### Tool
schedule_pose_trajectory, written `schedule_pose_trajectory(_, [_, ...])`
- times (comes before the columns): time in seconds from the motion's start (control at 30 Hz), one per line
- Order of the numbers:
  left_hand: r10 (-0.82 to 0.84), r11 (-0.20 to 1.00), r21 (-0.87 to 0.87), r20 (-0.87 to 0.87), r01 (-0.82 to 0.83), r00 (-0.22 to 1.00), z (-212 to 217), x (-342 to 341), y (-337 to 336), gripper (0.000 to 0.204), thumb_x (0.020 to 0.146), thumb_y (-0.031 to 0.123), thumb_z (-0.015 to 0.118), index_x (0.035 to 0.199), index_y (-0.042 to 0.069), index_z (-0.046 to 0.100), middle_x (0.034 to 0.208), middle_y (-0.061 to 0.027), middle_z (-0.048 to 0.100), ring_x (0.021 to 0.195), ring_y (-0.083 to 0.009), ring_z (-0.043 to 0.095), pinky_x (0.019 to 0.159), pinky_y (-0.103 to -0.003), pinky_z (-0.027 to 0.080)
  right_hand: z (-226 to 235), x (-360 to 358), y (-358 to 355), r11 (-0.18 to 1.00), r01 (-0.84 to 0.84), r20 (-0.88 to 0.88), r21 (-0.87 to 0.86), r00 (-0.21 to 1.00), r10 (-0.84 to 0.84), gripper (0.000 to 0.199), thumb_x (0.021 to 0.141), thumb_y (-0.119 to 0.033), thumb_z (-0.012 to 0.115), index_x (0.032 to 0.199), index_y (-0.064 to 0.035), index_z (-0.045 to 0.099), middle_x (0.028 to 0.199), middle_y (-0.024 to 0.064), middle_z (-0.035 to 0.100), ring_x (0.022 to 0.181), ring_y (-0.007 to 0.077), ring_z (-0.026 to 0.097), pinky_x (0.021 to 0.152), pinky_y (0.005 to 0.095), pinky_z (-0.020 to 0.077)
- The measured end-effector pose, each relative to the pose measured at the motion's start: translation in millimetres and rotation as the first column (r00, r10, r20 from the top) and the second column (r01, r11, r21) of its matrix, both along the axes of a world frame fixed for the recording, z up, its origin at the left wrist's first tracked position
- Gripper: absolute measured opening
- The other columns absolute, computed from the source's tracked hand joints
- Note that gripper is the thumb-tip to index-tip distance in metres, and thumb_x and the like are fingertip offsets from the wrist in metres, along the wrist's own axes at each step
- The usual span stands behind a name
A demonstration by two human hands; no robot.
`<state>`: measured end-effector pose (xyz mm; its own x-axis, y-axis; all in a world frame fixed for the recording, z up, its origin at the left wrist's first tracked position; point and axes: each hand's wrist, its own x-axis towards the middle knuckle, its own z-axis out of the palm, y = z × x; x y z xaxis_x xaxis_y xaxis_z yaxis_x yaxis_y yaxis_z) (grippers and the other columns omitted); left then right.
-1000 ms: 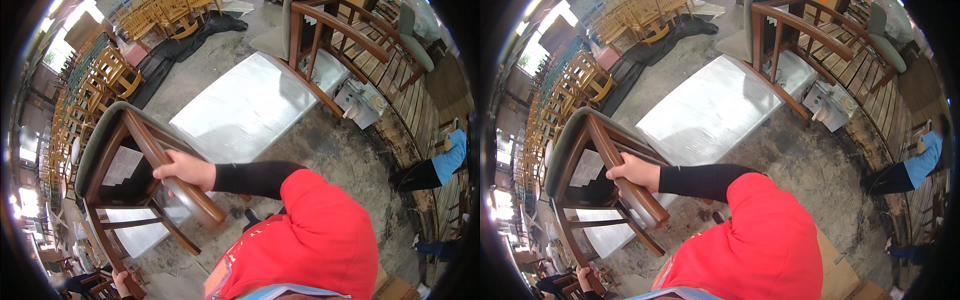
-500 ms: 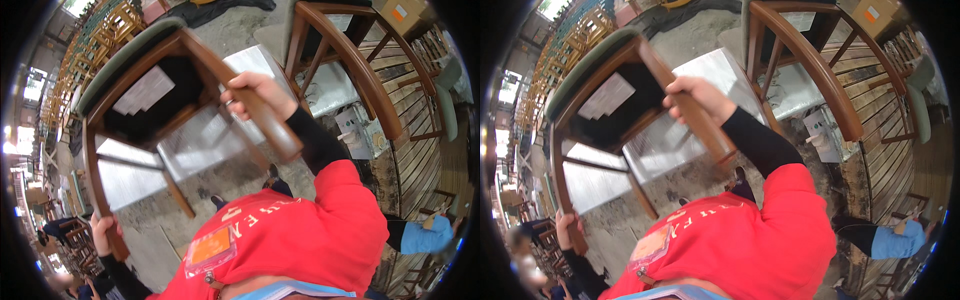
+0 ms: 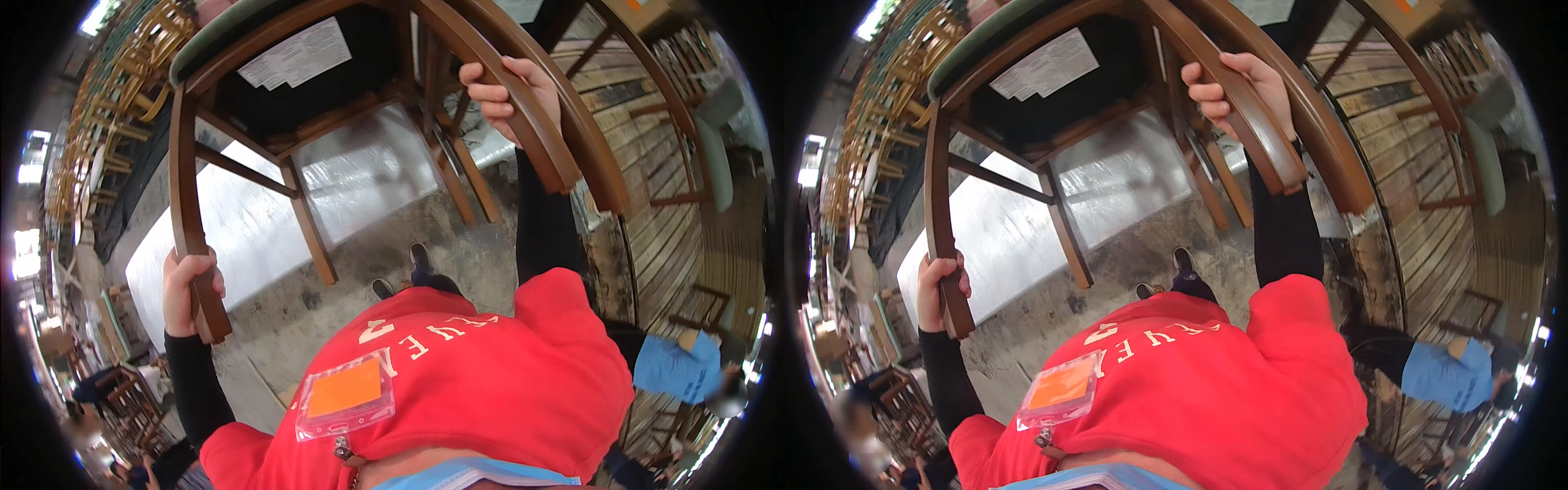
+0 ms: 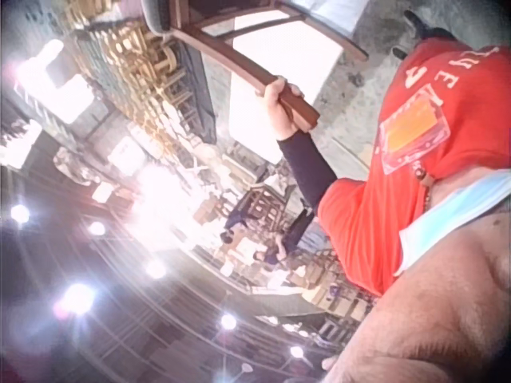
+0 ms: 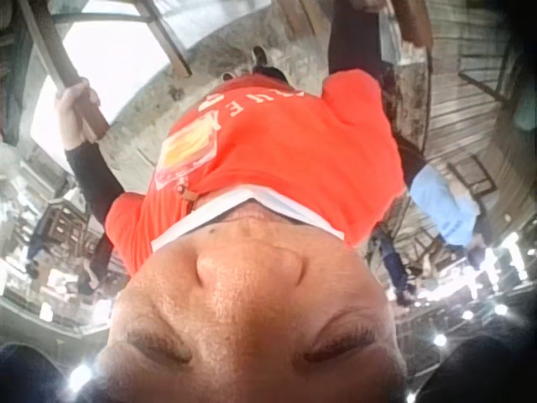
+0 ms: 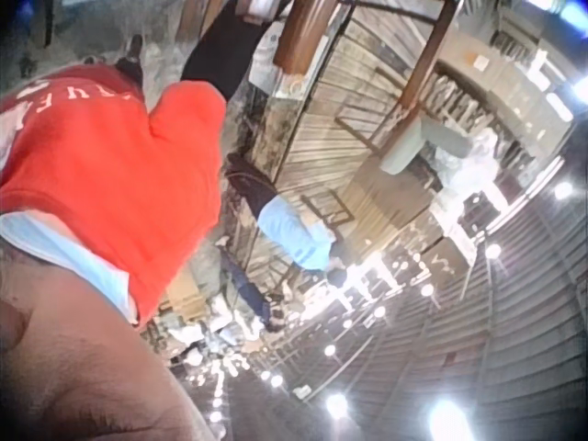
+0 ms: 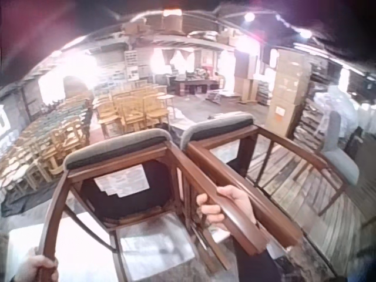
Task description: The person repeatedly lifts wooden chairs, wipes the underside and legs with a cloth, and sets them back down. The person handles multiple chairs one at a time in a warehouse-like area filled with furniture.
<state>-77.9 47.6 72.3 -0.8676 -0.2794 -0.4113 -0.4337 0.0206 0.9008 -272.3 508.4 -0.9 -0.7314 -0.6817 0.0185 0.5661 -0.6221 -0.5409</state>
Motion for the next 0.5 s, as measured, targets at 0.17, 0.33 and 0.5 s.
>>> schedule_pose_trajectory(0.17, [-0.057, 0.998, 0.012, -0.031, 0.057, 0.998, -11.5, 2.1, -14.2, 0.024, 0.082, 0.015, 0.061, 0.1, 0.001, 0.053, 0.081, -0.0068, 0.057, 0.053, -0.0143, 0.057, 0.049, -0.027, 0.049, 2.8, -8.9, 2.9, 0.995, -0.033, -0.018, -0.092, 0.999, 0.032, 0.043, 0.1, -0.023, 0.05, 0.133, 0.0052, 0.044, 0.109, 0.0098, 0.05, 0.074, 0.0092, 0.046, 0.059, 0.0211, 0.0444])
schedule_pose_trajectory(0.33, [0.05, 0.999, -0.003, 0.027, -0.05, 0.998, -7.3, 23.8, 16.2, 0.037, 0.08, 0.014, 0.06, 0.113, 0.0, 0.052, 0.085, -0.0073, 0.055, 0.053, -0.0158, 0.056, 0.046, -0.028, 0.048, -22.4, 11.3, 5.3, 0.984, 0.07, -0.06, -0.166, 0.995, -0.081, 0.054, 0.104, -0.032, 0.048, 0.144, 0.0038, 0.039, 0.113, 0.0134, 0.05, 0.074, 0.0122, 0.051, 0.054, 0.0236, 0.0493])
schedule_pose_trajectory(0.5, [0.193, 0.981, -0.027, -0.004, -0.193, 0.981, -12.8, 44.3, 12.7, 0.051, 0.076, 0.017, 0.063, 0.122, -0.003, 0.05, 0.084, -0.0074, 0.054, 0.048, -0.016, 0.054, 0.043, -0.028, 0.047, -129.3, 9.9, 8.2, 0.92, 0.11, -0.253, 0.376, 0.967, -0.012, 0.062, 0.103, -0.047, 0.044, 0.142, 0.0003, 0.049, 0.11, 0.0176, 0.064, 0.092, 0.0257, 0.063, 0.071, 0.0365, 0.0502])
